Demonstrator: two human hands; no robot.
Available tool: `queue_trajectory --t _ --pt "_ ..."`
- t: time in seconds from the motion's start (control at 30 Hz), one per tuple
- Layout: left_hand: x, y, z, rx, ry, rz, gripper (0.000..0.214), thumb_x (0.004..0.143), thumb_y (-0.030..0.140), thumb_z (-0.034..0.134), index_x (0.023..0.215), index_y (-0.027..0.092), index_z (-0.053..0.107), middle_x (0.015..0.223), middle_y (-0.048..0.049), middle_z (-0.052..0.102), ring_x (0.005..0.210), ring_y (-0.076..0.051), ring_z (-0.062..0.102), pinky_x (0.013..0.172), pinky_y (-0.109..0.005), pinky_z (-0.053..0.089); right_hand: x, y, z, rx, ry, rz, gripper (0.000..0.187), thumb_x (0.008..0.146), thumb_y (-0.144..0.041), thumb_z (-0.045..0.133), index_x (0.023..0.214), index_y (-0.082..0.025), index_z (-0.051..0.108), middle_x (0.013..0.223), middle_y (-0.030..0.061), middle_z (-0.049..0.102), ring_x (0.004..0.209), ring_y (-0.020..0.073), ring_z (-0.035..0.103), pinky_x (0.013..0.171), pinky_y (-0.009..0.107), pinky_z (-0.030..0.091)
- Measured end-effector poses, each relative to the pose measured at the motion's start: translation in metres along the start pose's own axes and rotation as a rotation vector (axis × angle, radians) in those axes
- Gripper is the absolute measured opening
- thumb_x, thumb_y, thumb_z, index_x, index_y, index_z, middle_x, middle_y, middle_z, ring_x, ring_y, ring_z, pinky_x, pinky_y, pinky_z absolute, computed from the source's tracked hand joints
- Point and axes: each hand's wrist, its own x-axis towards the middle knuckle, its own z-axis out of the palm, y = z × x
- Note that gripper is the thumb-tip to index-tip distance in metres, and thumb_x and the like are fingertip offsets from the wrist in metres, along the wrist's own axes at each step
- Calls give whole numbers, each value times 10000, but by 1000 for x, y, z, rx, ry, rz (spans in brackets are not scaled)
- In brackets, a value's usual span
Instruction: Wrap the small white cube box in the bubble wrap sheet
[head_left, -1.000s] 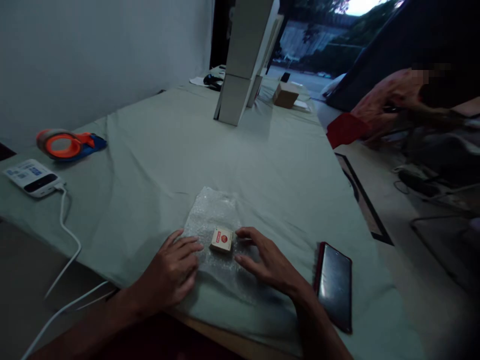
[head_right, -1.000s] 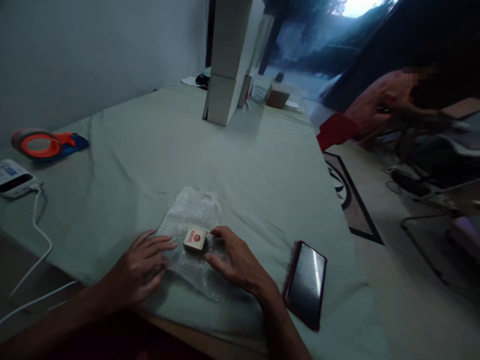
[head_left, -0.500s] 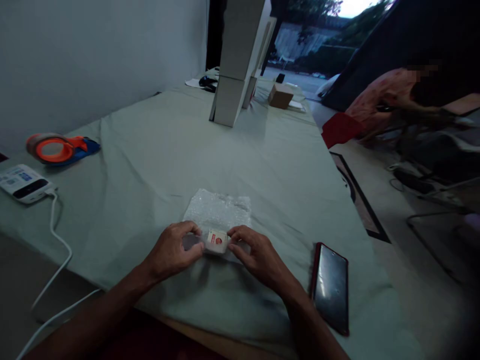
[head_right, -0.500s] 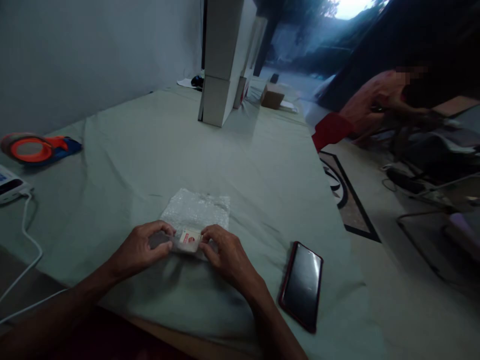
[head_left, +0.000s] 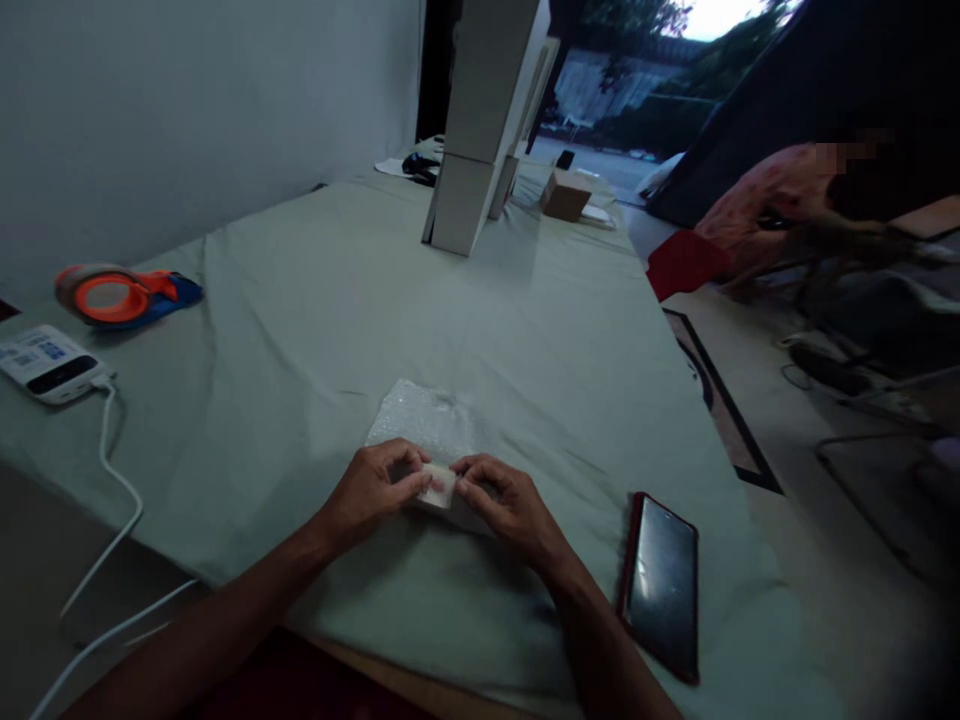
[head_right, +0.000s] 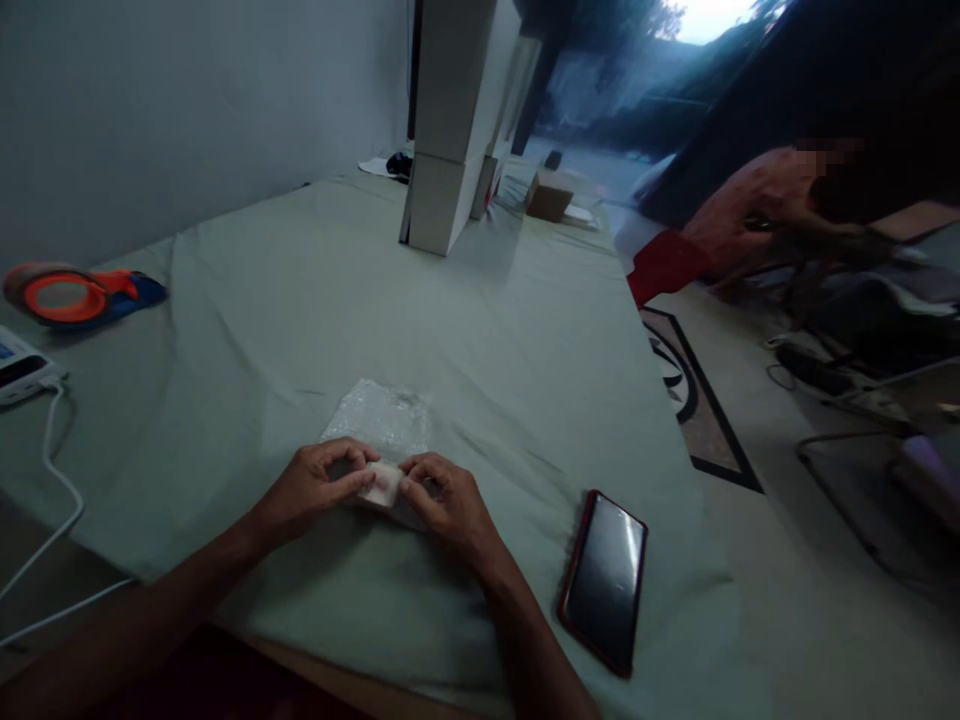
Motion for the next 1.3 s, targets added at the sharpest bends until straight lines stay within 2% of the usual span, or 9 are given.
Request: queue_trajectory --t 0.17,0.43,0.67,0.73,0.83,0.93,1.03,1.17,1.3 --pt "1 -3 6 -61 39 19 141 783 250 619 664 185 583 858 -22 699 818 -160 638 752 -246 445 -3 4 4 21 58 10 155 816 -260 589 673 -200 588 902 45 713 836 174 658 756 265 468" --pt "1 -4 9 -37 23 46 135 798 232 592 673 181 587 762 -10 668 737 -146 608 700 -241 436 -3 9 6 24 40 4 190 810 -275 595 641 -191 572 858 36 698 780 154 645 742 256 461" --pt "1 -1 7 77 22 1 33 792 219 583 810 193 592 765 24 633 726 -134 582 658 -225 425 -6 10 -5 -312 96 134 194 838 -338 612 707 -198 588 651 -12 627 604 147 566 579 253 406" --pt "1 -1 6 85 17 -4 58 786 218 587 840 197 588 779 25 633 733 -134 583 677 -230 434 -9 3 -8 -436 179 49 129 858 -303 594 778 -202 592 727 10 647 665 166 586 624 277 427" --pt "3 -1 7 90 8 0 78 785 211 584 861 197 596 809 16 649 758 -138 597 710 -237 445 -14 -16 -5 -593 254 -224 73 899 -221 538 883 -201 606 916 68 664 848 210 595 750 334 433" --pt "5 -1 7 110 -7 36 70 795 211 565 855 196 598 799 15 648 751 -138 598 715 -238 451 -17 -32 5 -682 77 -402 115 926 -180 503 924 -200 616 985 75 663 914 220 575 800 363 395" --pt "4 -1 3 138 -2 35 79 789 217 562 852 196 604 821 8 656 769 -145 604 727 -246 457 -18 -37 14 -756 -64 -384 92 925 -185 514 940 -184 605 948 68 655 875 216 562 789 366 371" --pt "-3 -2 -11 137 61 -9 288 766 253 579 1047 194 591 963 -30 670 884 -180 624 746 -265 472 -19 -36 16 -795 -95 -366 95 904 -171 541 985 -187 589 993 64 640 885 210 548 809 364 355" --pt "-6 -9 -20 224 81 -75 390 769 236 539 1158 201 555 821 13 621 698 -147 588 622 -246 449 -18 -38 18 -856 -113 -356 305 874 -204 605 1171 -228 543 1040 66 631 909 226 535 823 374 348"
